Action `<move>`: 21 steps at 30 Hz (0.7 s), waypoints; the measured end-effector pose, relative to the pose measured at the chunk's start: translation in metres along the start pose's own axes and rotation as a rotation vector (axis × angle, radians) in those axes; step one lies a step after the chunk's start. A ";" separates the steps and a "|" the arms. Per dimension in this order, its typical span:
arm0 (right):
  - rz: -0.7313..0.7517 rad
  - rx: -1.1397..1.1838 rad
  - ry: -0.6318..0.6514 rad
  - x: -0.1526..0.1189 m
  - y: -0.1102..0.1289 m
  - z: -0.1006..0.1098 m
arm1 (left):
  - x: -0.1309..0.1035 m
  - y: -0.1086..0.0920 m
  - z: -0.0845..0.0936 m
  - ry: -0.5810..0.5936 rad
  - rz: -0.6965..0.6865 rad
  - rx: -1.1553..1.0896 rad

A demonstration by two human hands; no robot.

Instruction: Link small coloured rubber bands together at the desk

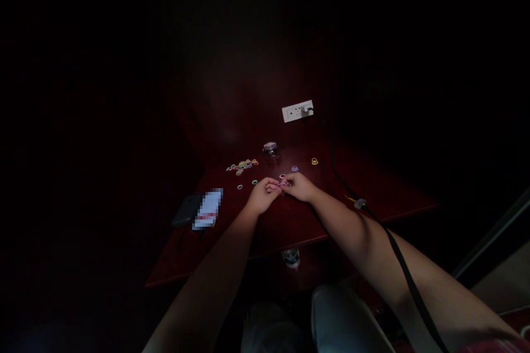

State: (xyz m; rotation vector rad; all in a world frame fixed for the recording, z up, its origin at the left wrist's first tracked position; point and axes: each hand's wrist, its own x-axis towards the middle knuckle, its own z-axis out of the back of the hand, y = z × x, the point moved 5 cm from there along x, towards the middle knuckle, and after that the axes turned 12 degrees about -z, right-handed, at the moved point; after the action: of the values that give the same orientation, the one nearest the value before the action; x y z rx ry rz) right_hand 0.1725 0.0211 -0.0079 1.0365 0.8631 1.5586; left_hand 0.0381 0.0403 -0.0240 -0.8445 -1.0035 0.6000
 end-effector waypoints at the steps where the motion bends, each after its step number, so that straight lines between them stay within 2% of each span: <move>1: 0.001 0.003 0.000 0.000 0.000 0.000 | 0.000 0.000 0.000 -0.004 -0.008 0.002; 12: 0.001 0.030 0.049 -0.002 -0.002 -0.003 | -0.001 -0.007 0.002 -0.032 -0.038 0.093; 18: 0.014 -0.049 0.012 -0.003 -0.001 -0.006 | -0.002 -0.005 0.001 0.013 0.021 0.141; 21: -0.001 -0.075 0.017 -0.004 -0.001 -0.007 | -0.004 -0.006 0.003 -0.001 0.028 0.173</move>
State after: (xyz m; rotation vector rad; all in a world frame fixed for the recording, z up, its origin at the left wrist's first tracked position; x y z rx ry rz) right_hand 0.1666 0.0176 -0.0120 0.9706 0.8103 1.5893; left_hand 0.0345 0.0351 -0.0198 -0.7056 -0.9278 0.7006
